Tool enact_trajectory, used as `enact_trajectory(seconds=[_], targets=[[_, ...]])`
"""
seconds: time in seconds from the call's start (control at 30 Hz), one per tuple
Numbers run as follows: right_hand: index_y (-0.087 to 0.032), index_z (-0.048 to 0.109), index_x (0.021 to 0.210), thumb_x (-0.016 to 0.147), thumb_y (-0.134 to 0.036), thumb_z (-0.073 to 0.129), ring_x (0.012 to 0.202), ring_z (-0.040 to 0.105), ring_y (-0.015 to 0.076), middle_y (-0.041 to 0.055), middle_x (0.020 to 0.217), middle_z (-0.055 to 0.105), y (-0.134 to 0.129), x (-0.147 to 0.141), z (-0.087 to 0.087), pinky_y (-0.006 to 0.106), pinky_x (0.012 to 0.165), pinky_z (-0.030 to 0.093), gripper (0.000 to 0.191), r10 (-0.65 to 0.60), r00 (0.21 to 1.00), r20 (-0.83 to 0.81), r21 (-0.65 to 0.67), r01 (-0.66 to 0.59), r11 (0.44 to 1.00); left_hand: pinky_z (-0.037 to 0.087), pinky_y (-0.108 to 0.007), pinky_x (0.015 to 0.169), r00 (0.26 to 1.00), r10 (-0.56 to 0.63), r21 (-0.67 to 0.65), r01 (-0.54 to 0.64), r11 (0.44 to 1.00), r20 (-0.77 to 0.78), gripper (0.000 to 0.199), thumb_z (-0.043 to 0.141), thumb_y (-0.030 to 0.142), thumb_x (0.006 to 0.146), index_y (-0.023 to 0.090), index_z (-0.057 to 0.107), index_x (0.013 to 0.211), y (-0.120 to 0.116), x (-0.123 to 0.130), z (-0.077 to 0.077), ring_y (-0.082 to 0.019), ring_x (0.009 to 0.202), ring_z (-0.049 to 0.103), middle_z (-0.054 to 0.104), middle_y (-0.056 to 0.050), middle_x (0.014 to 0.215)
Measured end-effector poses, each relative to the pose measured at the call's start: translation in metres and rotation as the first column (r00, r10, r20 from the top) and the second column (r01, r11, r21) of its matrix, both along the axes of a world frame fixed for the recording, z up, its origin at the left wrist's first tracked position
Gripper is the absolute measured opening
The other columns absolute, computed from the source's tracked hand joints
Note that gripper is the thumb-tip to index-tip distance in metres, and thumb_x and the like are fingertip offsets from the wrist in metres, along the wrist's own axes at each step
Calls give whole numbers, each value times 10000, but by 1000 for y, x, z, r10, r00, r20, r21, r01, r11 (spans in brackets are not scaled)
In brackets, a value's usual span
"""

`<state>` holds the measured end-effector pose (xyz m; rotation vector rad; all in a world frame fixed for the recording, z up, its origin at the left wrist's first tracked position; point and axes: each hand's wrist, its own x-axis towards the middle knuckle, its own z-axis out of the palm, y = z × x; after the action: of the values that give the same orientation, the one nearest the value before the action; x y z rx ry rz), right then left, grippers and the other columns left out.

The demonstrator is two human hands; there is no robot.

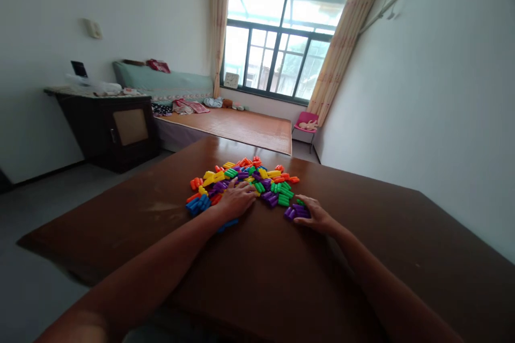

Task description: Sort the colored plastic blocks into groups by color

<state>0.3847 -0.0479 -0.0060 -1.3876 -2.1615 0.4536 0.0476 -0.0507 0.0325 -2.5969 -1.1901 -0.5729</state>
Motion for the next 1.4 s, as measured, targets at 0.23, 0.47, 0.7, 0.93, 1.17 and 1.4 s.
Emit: enact_trajectory(seconds=[0.23, 0.47, 0.7, 0.93, 1.17, 1.4], targets=[[-253, 464, 1377, 785, -444, 675, 1235, 535, 254, 99, 1380, 526, -16, -22, -8, 414, 1025, 456, 657, 70, 940, -333, 65, -51, 997, 258, -411, 1092, 996, -65, 19, 66, 998, -56, 260, 436, 309, 967, 283, 680, 1052, -7, 28, 36, -205, 1181, 513, 661, -16, 1178], [-179, 625, 1199, 796, -382, 656, 1135, 585, 290, 139, 1198, 654, -6, 23, -14, 461, 1006, 449, 452, -209, 965, -155, 154, 233, 960, 285, -403, 1087, 960, -257, -80, 250, 965, -107, 326, 423, 342, 964, 315, 602, 1235, -30, 112, 16, -212, 1252, 469, 596, -4, 1313], [-198, 629, 1188, 882, -461, 534, 1040, 647, 238, 106, 1130, 696, -2, 46, -8, 366, 932, 489, 415, -136, 968, -209, 14, 142, 990, 261, -454, 1116, 978, -178, -133, 163, 978, -106, 361, 375, 356, 981, 322, 566, 1285, -13, 133, -16, -220, 1291, 443, 591, 3, 1336], [-199, 662, 1071, 922, -456, 427, 818, 668, 184, 69, 981, 718, 4, 74, -3, 329, 819, 516, 378, -240, 930, -279, -82, 226, 971, 213, -553, 1132, 992, 116, -141, -122, 982, -49, 382, 397, 172, 932, 328, 646, 1175, 1, 109, -19, -252, 1275, 460, 617, -3, 1298], [-203, 674, 1128, 651, -337, 780, 873, 658, 201, 58, 955, 719, -9, 65, 3, 314, 823, 507, 507, -59, 985, -163, -152, 34, 988, 215, -604, 1112, 974, 196, -185, -215, 959, -116, 418, 427, 57, 855, 276, 655, 1129, 0, 102, -8, -266, 1211, 489, 641, -33, 1233], [-244, 732, 1012, 747, -48, 499, 1185, 562, 227, 32, 1250, 646, -7, 50, -1, 392, 1053, 407, 404, -74, 992, -106, 103, 85, 991, 227, -610, 1098, 981, 183, -141, -191, 971, -66, 362, 483, 23, 796, 229, 698, 1002, 1, 94, -5, -296, 1188, 507, 648, -88, 1180]])
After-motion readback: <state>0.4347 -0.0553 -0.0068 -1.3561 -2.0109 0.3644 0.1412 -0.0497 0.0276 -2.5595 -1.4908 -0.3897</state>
